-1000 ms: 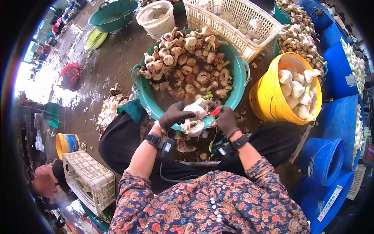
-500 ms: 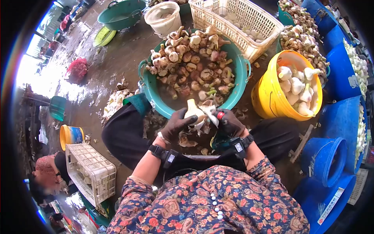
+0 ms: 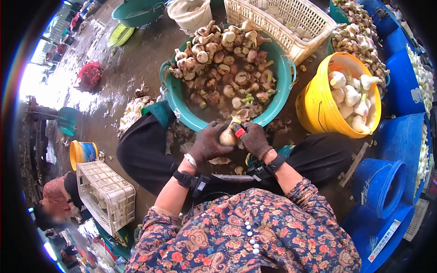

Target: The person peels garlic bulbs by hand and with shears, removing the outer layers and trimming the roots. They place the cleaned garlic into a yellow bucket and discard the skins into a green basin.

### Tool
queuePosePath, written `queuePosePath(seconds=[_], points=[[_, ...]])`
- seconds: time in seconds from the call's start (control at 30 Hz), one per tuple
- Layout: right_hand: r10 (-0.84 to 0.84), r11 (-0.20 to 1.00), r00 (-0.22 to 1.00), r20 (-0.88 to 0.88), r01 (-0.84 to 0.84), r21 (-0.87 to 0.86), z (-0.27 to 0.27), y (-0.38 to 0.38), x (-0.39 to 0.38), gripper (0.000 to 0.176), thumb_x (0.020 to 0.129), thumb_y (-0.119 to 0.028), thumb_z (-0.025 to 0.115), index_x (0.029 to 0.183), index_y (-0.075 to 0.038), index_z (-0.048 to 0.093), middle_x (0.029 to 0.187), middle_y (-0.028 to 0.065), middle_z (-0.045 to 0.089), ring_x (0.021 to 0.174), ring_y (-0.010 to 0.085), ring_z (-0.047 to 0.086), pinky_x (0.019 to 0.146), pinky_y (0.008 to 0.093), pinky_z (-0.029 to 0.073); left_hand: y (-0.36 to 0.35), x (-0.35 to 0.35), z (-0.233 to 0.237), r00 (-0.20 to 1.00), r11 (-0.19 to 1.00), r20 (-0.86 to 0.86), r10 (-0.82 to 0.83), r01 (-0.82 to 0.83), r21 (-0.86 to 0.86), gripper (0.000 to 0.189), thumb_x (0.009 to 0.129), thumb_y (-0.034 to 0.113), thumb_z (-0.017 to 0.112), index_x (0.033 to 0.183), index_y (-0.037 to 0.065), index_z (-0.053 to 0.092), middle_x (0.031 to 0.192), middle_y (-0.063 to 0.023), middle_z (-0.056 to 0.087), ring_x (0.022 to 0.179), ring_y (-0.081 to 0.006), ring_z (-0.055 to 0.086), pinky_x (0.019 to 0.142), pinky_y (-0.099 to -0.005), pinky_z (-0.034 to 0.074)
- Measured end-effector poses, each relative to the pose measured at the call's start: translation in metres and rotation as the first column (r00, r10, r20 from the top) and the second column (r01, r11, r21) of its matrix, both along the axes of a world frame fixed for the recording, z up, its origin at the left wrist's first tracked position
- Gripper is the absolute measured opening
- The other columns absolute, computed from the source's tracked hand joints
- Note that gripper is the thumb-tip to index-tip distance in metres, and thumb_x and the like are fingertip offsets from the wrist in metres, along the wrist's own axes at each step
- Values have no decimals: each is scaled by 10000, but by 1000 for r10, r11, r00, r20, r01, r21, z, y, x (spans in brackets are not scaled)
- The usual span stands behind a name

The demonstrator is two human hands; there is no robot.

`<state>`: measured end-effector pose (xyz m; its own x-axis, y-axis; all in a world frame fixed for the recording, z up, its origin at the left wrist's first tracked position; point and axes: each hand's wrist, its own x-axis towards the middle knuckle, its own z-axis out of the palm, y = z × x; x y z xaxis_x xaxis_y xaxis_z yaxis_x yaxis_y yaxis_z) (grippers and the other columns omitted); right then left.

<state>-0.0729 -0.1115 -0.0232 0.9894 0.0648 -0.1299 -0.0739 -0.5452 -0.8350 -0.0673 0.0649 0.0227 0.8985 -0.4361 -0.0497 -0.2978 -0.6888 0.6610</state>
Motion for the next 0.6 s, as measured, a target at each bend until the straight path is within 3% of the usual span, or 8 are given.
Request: queuePosePath(seconds=[0.17,0.23,0.27,0.33,0.4,0.5,0.57,0.6], points=[[77,971,992,-96,-53,232,-8,-6,1,297,889,-268,551,824,12,626,601,100,584,563,168,567,520,321,431,7,10,7,997,998,47,-68,67,7,622,581,339,772,1119,78,601,971,-147,600,873,-293,602,771,-369,485],[185,862,951,-247,-36,506,-5,-10,0,253,897,-230,540,836,2,620,644,29,580,606,96,535,513,283,428,13,17,17,939,981,-330,-98,36,-190,603,611,299,771,1135,59,597,962,-134,622,863,-230,613,776,-321,481],[185,860,952,-243,-38,509,-7,-12,0,253,897,-230,540,836,2,620,644,29,580,606,96,535,513,283,428,13,18,25,931,978,-343,-122,54,-201,603,638,253,765,1156,11,572,966,-109,637,864,-172,607,786,-292,472],[235,588,868,-438,231,775,-8,-13,-2,196,856,-194,588,945,-24,627,758,26,611,641,117,581,552,242,460,17,17,23,902,951,-419,-100,-37,-308,598,646,246,769,1148,-9,569,976,-103,636,867,-164,605,789,-290,475],[217,598,874,-434,232,767,0,-17,-4,245,865,-221,582,1017,-30,602,810,29,613,660,100,574,578,214,467,17,13,17,800,850,-591,-107,-236,-472,662,661,255,793,1179,-52,518,1033,-95,615,906,-142,589,796,-287,484],[298,503,869,-395,208,839,5,-13,-2,408,900,-321,538,1172,-17,519,940,44,605,724,86,575,622,200,497,-9,-1,10,789,674,-613,43,-476,-565,756,653,304,812,1224,-46,461,1067,-91,600,935,-134,584,788,-280,492],[198,567,957,-210,63,821,9,-7,-6,457,915,-401,480,1170,-24,518,980,38,603,750,101,586,623,233,503,-9,1,1,827,762,-561,-29,-345,-548,794,652,304,810,1242,-54,417,1118,-126,576,988,-185,578,828,-319,479],[154,604,982,-111,-4,797,10,-7,-7,487,923,-442,451,1169,-27,518,999,35,601,763,108,591,624,249,506,-6,1,-4,943,894,-324,79,-211,-395,790,653,300,806,1241,-53,415,1120,-149,561,1008,-228,567,854,-341,464]])
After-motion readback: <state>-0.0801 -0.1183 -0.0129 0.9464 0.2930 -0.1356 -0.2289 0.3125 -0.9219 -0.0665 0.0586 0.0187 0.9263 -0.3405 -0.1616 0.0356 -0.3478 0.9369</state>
